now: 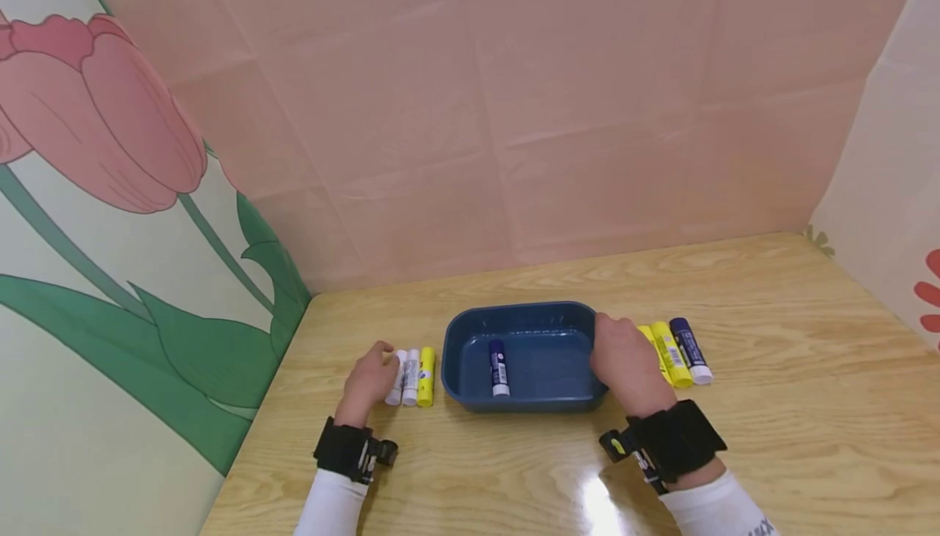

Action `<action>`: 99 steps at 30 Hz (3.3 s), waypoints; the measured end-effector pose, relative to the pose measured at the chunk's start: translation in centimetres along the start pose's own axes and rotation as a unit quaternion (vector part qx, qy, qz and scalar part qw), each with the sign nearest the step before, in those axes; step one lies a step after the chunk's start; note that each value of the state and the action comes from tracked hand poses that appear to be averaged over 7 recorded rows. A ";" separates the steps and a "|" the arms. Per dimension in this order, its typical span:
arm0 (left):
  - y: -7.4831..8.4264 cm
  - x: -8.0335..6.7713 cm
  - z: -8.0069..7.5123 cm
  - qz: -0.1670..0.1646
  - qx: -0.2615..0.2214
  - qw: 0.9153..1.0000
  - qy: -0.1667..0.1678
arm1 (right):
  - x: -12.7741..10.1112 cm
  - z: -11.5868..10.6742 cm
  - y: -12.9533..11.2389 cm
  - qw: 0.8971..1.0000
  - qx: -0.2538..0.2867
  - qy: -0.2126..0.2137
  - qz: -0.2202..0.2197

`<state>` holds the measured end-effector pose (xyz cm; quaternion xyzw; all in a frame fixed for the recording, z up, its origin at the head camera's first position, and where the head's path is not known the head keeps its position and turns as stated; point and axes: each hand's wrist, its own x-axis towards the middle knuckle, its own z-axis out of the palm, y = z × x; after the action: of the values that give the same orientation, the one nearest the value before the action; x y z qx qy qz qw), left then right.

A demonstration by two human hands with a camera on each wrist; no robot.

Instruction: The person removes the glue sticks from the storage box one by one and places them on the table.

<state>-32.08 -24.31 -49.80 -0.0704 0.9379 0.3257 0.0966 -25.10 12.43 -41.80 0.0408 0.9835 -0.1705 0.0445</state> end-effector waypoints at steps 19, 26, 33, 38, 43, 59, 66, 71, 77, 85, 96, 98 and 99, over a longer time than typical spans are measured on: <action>-0.6 0.2 -0.3 -0.003 0.007 1.000 0.005 | 0.2 0.2 0.0 1.000 0.003 -0.012 0.011; -0.6 0.0 -0.2 -0.006 0.012 1.000 0.000 | 0.2 0.2 -0.1 1.000 0.003 -0.016 0.015; -0.8 0.3 0.0 -0.004 0.017 1.000 0.006 | 0.3 0.2 0.0 1.000 -0.001 -0.013 0.017; -0.5 0.2 -0.1 -0.003 0.020 0.999 0.030 | 0.2 0.3 -0.1 1.000 -0.002 -0.010 0.011; 0.6 -0.6 -0.6 0.021 0.023 0.997 0.068 | 0.1 0.2 -0.2 1.000 0.000 -0.010 0.008; 5.8 -3.6 0.0 0.139 0.018 0.982 0.122 | 0.4 0.3 -0.4 0.999 0.000 -0.024 0.024; 7.9 -3.9 1.1 0.160 0.031 0.980 0.117 | 0.4 0.3 -0.2 1.000 -0.004 -0.016 0.024; 9.5 -4.3 2.1 0.193 0.041 0.973 0.119 | 0.2 0.3 0.0 1.000 -0.004 -0.010 0.012; 11.6 -4.8 3.7 0.206 0.078 0.972 0.078 | 0.2 0.3 0.1 1.000 -0.008 -0.004 0.006; 12.9 -4.7 5.8 0.197 0.151 0.969 0.024 | 0.0 0.2 0.5 1.000 -0.004 0.003 0.004; 13.1 -3.8 7.3 0.179 0.165 0.970 -0.016 | -0.1 -0.1 0.2 1.000 -0.003 -0.003 0.003; 13.1 -3.6 7.6 0.175 0.170 0.970 -0.018 | -0.2 0.0 0.1 1.000 -0.002 -0.001 0.001; 13.0 -3.6 7.7 0.171 0.172 0.970 -0.018 | -0.2 0.0 0.1 1.000 -0.002 -0.001 0.000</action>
<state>-30.08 -9.11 -47.13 0.1150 0.9760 0.1726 0.0670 -24.90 12.55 -41.80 0.0411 0.9837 -0.1689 0.0455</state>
